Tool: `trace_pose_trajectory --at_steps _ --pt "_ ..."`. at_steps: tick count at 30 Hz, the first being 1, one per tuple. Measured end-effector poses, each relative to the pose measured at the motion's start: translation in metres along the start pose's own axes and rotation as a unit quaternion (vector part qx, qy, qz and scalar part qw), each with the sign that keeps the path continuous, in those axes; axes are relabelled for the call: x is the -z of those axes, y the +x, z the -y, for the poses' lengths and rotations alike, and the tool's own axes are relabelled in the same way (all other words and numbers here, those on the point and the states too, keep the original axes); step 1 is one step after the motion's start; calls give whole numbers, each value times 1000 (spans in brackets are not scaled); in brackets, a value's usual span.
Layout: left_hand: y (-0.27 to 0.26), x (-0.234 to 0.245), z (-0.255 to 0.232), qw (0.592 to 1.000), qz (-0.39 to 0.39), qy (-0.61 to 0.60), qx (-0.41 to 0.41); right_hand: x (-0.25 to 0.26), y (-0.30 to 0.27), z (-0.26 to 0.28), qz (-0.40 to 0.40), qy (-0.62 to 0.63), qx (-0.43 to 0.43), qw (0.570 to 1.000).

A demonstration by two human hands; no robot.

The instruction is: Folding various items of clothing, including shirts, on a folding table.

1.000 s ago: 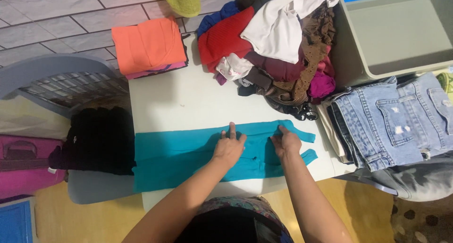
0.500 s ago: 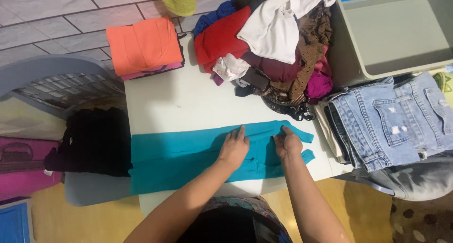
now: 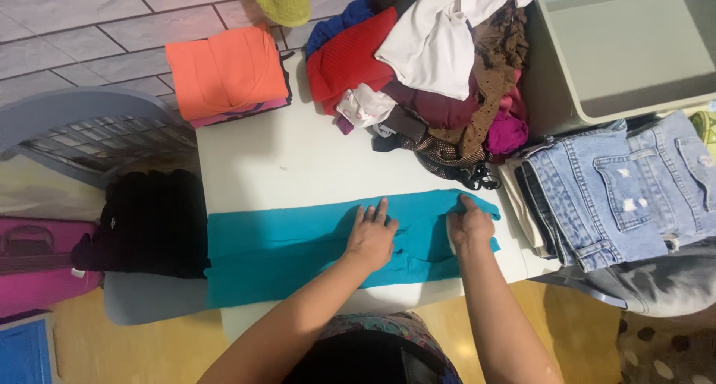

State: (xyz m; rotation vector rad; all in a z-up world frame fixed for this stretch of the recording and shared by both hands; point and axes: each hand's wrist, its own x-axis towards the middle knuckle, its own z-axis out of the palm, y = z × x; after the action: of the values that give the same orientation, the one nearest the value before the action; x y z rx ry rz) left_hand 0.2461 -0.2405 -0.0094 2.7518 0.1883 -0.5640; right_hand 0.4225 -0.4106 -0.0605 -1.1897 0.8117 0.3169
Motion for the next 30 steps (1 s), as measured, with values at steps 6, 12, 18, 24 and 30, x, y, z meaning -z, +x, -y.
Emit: trace_pose_trajectory --at_steps 6,12,18,24,30 --pt "-13 16 -9 999 9 -48 12 23 45 3 90 99 54 990" --pt "-12 23 -22 997 74 30 5 40 66 8 74 -63 328 940" --pt "-9 21 -26 996 84 39 9 34 -5 35 16 -368 542 755" --pt "-1 -32 11 976 -215 -14 -33 21 -79 43 75 -459 618 635" --pt "-23 -8 2 979 -85 -137 -126 48 -67 6 384 -515 326 694"
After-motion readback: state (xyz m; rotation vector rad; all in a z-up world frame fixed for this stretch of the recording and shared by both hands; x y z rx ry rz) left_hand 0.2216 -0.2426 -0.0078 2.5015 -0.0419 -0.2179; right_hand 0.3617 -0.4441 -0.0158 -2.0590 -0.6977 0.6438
